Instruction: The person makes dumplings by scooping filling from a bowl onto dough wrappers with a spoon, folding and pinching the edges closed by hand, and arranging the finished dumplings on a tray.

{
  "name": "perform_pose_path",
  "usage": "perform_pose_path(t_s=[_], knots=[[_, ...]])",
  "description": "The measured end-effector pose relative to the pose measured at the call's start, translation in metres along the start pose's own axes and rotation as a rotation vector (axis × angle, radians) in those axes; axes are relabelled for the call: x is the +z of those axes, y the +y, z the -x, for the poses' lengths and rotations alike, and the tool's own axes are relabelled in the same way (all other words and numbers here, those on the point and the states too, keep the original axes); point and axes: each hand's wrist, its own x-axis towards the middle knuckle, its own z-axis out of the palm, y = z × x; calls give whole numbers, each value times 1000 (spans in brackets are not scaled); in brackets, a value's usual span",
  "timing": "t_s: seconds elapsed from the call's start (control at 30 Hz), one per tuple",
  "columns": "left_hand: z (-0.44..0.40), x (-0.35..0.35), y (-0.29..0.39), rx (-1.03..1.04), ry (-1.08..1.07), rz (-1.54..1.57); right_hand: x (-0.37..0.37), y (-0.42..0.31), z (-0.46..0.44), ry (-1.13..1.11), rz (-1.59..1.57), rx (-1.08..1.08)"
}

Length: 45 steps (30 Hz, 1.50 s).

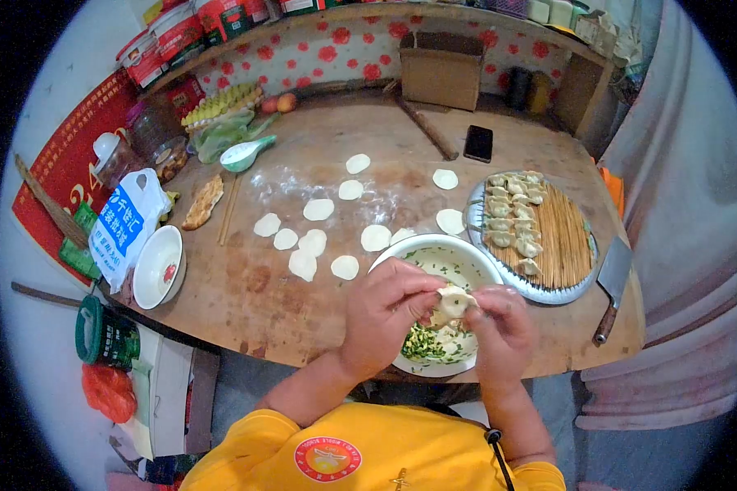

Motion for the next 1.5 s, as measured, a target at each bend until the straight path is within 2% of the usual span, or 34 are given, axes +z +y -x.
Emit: perform_pose_path(t_s=[0.07,0.1,0.17,0.27,0.33,0.43,0.6,0.7,0.9,0.93,1.0,1.03,1.07,1.1,1.13,1.2,1.27,1.3,1.37,1.4,1.5], knots=[[1,-3,3,210,-74,-312,-1,-10,-5,-41,600,-472],[2,-2,7,206,-71,-312,0,-16,-5,-44,600,-469],[3,0,20,334,-80,-461,2,-28,-5,-146,732,-591],[2,0,25,403,-59,-531,2,-32,-7,-194,743,-604],[3,0,27,429,-61,-539,3,-42,-8,-177,670,-538],[5,2,28,456,-87,-517,-3,-46,-6,-289,649,-452],[11,7,29,451,-139,-471,-12,-43,-2,-321,675,-515],[17,12,31,420,-100,-488,-7,-44,-2,-302,689,-544],[15,12,25,338,-87,-499,-1,-31,1,-229,680,-501],[11,12,22,289,-102,-536,-3,-24,1,-226,679,-509],[6,13,16,247,-113,-573,-7,-8,-2,-158,368,-33],[3,13,13,99,-58,-398,-7,-4,-5,-124,229,71],[1,14,10,-48,-8,-222,-7,-4,-7,-124,231,58],[-2,17,8,-192,68,89,-8,-4,-8,-88,153,110],[-3,14,6,-185,69,91,-8,-5,-10,-55,75,167],[-4,5,-1,-383,-38,186,-7,-6,-11,-52,106,166],[-4,6,-6,-383,-13,195,-1,-10,-11,-25,36,201],[-3,8,-3,-346,-41,140,-2,-11,-11,-27,38,199],[-1,10,0,-310,-73,89,-6,-11,-11,-152,300,143],[2,11,1,-298,-64,32,-7,-14,-10,-148,304,140],[8,12,10,-251,-74,-74,-8,-25,-6,-248,562,-22]])
